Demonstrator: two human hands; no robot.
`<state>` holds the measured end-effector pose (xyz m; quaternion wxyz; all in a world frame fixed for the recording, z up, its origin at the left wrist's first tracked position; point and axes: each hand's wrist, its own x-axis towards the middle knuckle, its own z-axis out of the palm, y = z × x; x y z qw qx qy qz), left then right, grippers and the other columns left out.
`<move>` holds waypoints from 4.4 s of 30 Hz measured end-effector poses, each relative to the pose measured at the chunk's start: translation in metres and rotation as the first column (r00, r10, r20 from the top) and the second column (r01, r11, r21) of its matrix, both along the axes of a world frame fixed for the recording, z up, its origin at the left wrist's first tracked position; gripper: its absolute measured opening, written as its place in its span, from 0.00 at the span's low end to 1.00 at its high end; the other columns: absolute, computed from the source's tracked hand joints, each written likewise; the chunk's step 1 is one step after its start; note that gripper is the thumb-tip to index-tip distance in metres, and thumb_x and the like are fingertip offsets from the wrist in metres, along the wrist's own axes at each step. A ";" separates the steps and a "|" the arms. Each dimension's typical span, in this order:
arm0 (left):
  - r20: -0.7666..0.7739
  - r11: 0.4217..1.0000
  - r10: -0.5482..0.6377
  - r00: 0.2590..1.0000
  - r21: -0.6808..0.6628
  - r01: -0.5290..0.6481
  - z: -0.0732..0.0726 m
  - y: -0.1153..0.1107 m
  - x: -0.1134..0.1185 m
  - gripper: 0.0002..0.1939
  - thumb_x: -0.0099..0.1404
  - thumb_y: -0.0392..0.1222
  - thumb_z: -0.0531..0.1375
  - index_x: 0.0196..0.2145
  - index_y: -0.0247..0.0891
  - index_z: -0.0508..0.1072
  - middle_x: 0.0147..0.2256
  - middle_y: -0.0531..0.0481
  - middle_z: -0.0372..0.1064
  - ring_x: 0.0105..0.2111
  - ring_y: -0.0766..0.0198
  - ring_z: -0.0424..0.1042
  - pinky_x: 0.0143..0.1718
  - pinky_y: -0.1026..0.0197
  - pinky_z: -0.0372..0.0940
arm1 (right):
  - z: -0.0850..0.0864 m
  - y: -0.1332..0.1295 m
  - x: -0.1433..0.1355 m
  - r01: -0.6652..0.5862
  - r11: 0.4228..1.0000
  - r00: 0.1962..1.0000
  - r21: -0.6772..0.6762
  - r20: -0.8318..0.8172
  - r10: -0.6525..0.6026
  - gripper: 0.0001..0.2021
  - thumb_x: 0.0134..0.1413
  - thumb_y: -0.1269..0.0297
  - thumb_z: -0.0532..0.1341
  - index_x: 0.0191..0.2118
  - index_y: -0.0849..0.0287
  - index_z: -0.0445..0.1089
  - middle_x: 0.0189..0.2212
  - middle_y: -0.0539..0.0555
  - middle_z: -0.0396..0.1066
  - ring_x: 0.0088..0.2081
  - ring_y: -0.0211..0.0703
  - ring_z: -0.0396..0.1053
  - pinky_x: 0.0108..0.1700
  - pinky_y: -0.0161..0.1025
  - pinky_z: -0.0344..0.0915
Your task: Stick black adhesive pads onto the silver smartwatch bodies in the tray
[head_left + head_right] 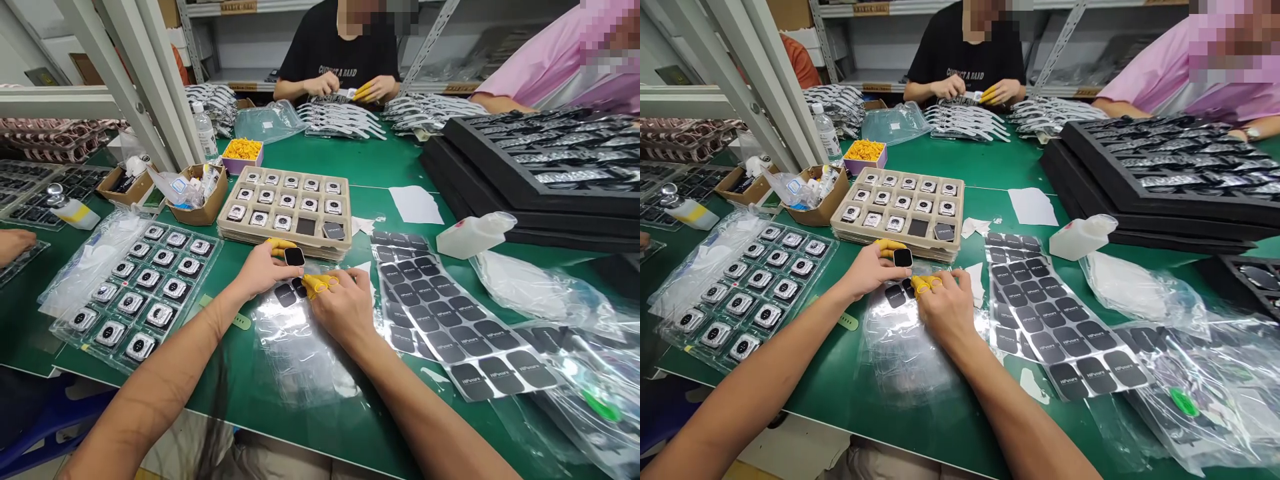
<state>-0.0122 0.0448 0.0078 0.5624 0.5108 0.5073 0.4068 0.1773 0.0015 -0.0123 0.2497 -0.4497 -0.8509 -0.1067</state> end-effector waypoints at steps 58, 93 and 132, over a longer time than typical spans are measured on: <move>-0.252 0.974 -0.226 0.941 -0.028 0.227 0.001 -0.038 0.045 0.28 0.51 0.39 0.71 0.51 0.39 0.74 0.26 0.52 0.78 0.28 0.60 0.78 0.29 0.62 0.68 | 0.015 -0.002 0.034 -0.414 0.497 0.320 -0.763 -0.633 -0.705 0.21 0.37 0.49 0.75 0.34 0.59 0.77 0.33 0.55 0.78 0.36 0.46 0.74 0.41 0.44 0.71; 0.173 0.999 0.034 0.984 -0.045 -0.026 0.002 -0.034 0.031 0.36 0.42 0.39 0.77 0.49 0.36 0.72 0.42 0.44 0.78 0.38 0.60 0.78 0.44 0.57 0.73 | 0.006 0.003 0.042 -0.120 0.922 0.976 -0.368 -0.216 0.041 0.23 0.69 0.56 0.50 0.61 0.61 0.66 0.55 0.67 0.65 0.53 0.57 0.62 0.55 0.55 0.59; -0.109 0.981 -0.194 0.975 -0.003 0.195 -0.011 -0.031 0.038 0.21 0.51 0.46 0.74 0.36 0.36 0.69 0.30 0.51 0.72 0.31 0.64 0.75 0.35 0.62 0.69 | -0.006 -0.001 0.019 -0.193 0.841 0.597 -0.506 -0.740 -0.308 0.15 0.56 0.60 0.65 0.49 0.55 0.76 0.36 0.55 0.75 0.36 0.45 0.73 0.38 0.44 0.72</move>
